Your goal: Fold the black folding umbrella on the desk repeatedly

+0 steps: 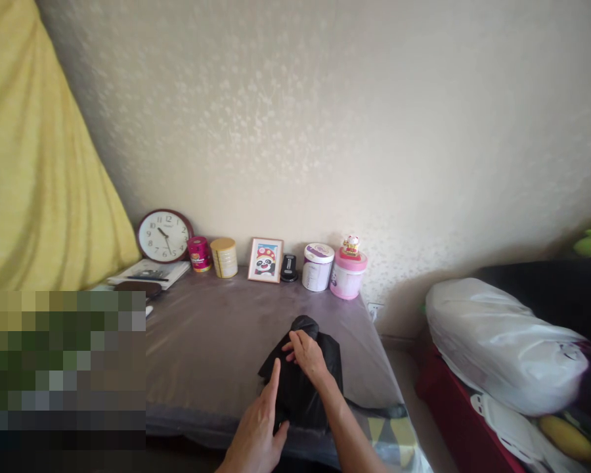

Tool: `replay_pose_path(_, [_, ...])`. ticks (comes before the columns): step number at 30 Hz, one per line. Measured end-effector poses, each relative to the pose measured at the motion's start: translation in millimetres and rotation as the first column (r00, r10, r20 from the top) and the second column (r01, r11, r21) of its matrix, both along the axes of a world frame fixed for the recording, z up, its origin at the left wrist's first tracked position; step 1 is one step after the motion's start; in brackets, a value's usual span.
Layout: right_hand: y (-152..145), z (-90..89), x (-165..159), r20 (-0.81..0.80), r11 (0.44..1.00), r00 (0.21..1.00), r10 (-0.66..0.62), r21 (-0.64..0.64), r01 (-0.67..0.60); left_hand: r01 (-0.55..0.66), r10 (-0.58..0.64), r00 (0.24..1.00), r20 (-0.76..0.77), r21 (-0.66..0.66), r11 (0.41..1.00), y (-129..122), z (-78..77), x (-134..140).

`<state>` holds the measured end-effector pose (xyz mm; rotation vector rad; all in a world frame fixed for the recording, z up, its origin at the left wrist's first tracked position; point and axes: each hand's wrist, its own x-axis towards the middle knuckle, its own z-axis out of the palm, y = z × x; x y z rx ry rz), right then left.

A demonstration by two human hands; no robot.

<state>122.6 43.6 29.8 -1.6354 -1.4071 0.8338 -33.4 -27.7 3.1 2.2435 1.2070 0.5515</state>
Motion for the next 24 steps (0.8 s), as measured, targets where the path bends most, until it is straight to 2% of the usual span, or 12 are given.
replay_pose_path(3, [-3,2.9,-2,0.119,0.998,0.992,0.037,0.045,-0.043,0.017,-0.017,0.987,-0.159,0.001,1.0,-1,6.3,-2])
replay_pose_path(6, [-5,5.0,-3,0.201,0.996,0.978,0.057,0.051,-0.068,-0.006,0.011,0.966,-0.257,0.023,1.0,0,4.7,-4])
replay_pose_path(11, [-5,4.4,-3,0.251,0.993,0.965,0.078,0.064,-0.097,-0.072,0.114,0.979,-0.172,0.232,0.97,3,6.7,-1])
replay_pose_path(15, [-8,2.5,-3,0.253,0.987,0.964,0.079,0.113,-0.11,0.008,0.03,0.995,-0.1,0.353,0.936,7,4.6,12])
replay_pose_path(18, [-15,2.1,-4,0.274,0.976,0.958,0.085,0.168,-0.135,0.044,0.002,0.99,-0.14,0.32,0.946,11,-8.8,18])
replay_pose_path(21, [-22,-0.2,-2,0.377,0.945,0.924,0.062,0.276,-0.176,0.033,0.006,0.99,-0.14,0.272,0.962,13,-22.1,19])
replay_pose_path(24, [-21,-7.9,8,0.468,0.899,0.884,0.0,0.387,-0.206,0.032,-0.003,0.993,-0.121,0.244,0.969,12,-25.5,18])
